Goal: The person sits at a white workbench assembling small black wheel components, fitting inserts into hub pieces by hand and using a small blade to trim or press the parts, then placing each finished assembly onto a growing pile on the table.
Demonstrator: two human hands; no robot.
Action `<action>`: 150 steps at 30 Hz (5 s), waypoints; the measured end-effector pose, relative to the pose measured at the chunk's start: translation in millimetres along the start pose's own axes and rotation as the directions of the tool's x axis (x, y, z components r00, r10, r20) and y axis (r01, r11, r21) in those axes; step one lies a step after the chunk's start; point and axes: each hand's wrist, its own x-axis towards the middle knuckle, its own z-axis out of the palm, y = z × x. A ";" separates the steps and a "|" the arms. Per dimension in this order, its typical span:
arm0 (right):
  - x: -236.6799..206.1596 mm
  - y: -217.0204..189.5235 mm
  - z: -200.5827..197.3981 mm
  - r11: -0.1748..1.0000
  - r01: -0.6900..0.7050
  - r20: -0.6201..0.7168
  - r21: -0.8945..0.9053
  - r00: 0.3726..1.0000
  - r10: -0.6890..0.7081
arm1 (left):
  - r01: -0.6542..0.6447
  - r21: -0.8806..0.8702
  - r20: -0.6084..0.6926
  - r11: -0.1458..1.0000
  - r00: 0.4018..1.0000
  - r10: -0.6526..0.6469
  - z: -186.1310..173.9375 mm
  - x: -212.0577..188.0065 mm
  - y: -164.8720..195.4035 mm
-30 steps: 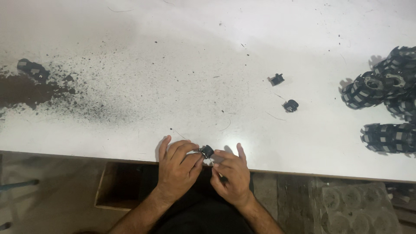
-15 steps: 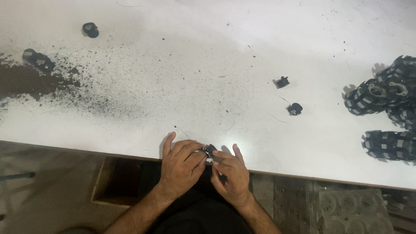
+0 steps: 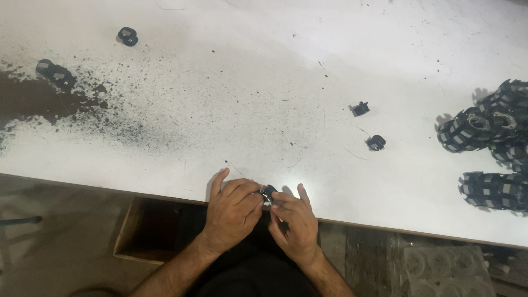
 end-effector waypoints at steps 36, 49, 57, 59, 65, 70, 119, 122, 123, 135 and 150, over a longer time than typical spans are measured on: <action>39.2 -2.5 -28.6 0.959 -0.180 0.085 -0.218 0.976 0.202 | 0.222 -0.004 0.138 0.975 0.966 -0.219 -20.6 25.3 23.1; 24.5 11.6 -28.3 0.966 -0.175 0.095 -0.191 0.976 0.195 | -0.132 0.141 0.040 0.981 0.991 0.128 -7.9 22.6 23.2; 20.9 14.6 -30.3 0.981 -0.094 0.186 -0.170 0.974 0.126 | 0.130 -0.078 0.143 0.989 0.983 -0.118 -13.5 33.5 30.1; 21.3 15.3 -30.0 0.983 -0.096 0.193 -0.159 0.973 0.126 | 0.195 -0.089 0.179 0.977 0.968 -0.177 -16.3 41.2 30.6; 20.1 16.9 -29.8 0.984 -0.092 0.181 -0.155 0.976 0.119 | 0.466 -0.100 0.389 0.879 0.831 -0.396 -25.3 56.4 30.6; 18.5 17.7 -29.9 0.979 -0.100 0.162 -0.180 0.978 0.129 | 0.414 -0.098 0.328 0.905 0.872 -0.363 -32.2 47.3 31.1; 4.0 -17.3 0.6 0.998 -0.059 -0.022 0.030 0.998 0.060 | 0.166 -0.108 0.000 0.980 0.986 -0.167 -9.6 2.8 14.3; 1.4 -2.8 1.8 0.999 -0.023 -0.035 -0.046 0.999 0.021 | 0.153 -0.144 0.006 0.978 0.988 -0.153 -7.5 -0.9 15.0; 2.3 4.5 0.7 0.997 -0.008 -0.042 -0.079 0.999 0.004 | 0.145 -0.160 0.012 0.976 0.989 -0.144 -8.2 -1.6 12.6; -9.2 59.3 -88.3 0.908 -0.391 -0.571 0.152 0.715 0.403 | 0.523 0.512 -0.451 0.681 0.839 -0.305 -192.2 -19.1 -163.6; 17.5 55.3 -38.4 0.855 -0.478 -0.408 -0.200 0.834 0.372 | 0.684 0.491 0.009 0.539 0.615 -0.788 -197.7 208.4 -223.9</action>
